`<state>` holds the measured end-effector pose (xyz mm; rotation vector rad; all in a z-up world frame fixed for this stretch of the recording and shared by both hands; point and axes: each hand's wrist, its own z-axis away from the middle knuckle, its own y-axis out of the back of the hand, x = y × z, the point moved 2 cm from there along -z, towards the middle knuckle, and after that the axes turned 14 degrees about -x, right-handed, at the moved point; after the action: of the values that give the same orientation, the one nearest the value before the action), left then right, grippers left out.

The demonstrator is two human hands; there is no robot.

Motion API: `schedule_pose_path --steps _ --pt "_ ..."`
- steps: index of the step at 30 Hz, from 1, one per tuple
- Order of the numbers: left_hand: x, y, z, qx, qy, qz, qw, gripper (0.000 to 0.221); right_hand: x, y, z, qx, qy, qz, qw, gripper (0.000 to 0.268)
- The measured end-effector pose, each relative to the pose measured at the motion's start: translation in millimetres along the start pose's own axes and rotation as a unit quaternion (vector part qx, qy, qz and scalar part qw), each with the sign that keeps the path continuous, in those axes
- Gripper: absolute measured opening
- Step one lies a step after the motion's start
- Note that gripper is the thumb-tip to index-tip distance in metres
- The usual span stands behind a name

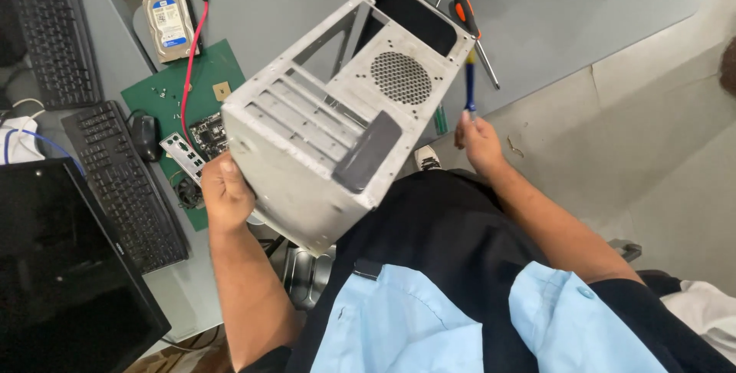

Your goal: Cleaning a computer chassis using a brush to remove dust from the metal frame and internal components.

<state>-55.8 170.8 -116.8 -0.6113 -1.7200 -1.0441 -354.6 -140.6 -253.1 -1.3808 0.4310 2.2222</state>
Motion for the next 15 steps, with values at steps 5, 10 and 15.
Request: schedule_pose_path --steps 5,10,15 --pt "84.1 -11.7 -21.3 0.058 0.073 -0.021 0.995 0.058 -45.6 -3.8 14.8 0.039 0.152 -0.009 0.988 0.043" --pt "62.5 -7.3 -3.0 0.255 0.204 0.092 0.941 0.056 -110.0 -20.6 13.9 0.011 0.238 0.134 0.962 0.014" --pt "13.7 8.2 34.1 0.222 0.202 0.111 0.947 0.055 -116.9 -39.4 5.4 0.004 0.201 0.103 0.974 0.019"
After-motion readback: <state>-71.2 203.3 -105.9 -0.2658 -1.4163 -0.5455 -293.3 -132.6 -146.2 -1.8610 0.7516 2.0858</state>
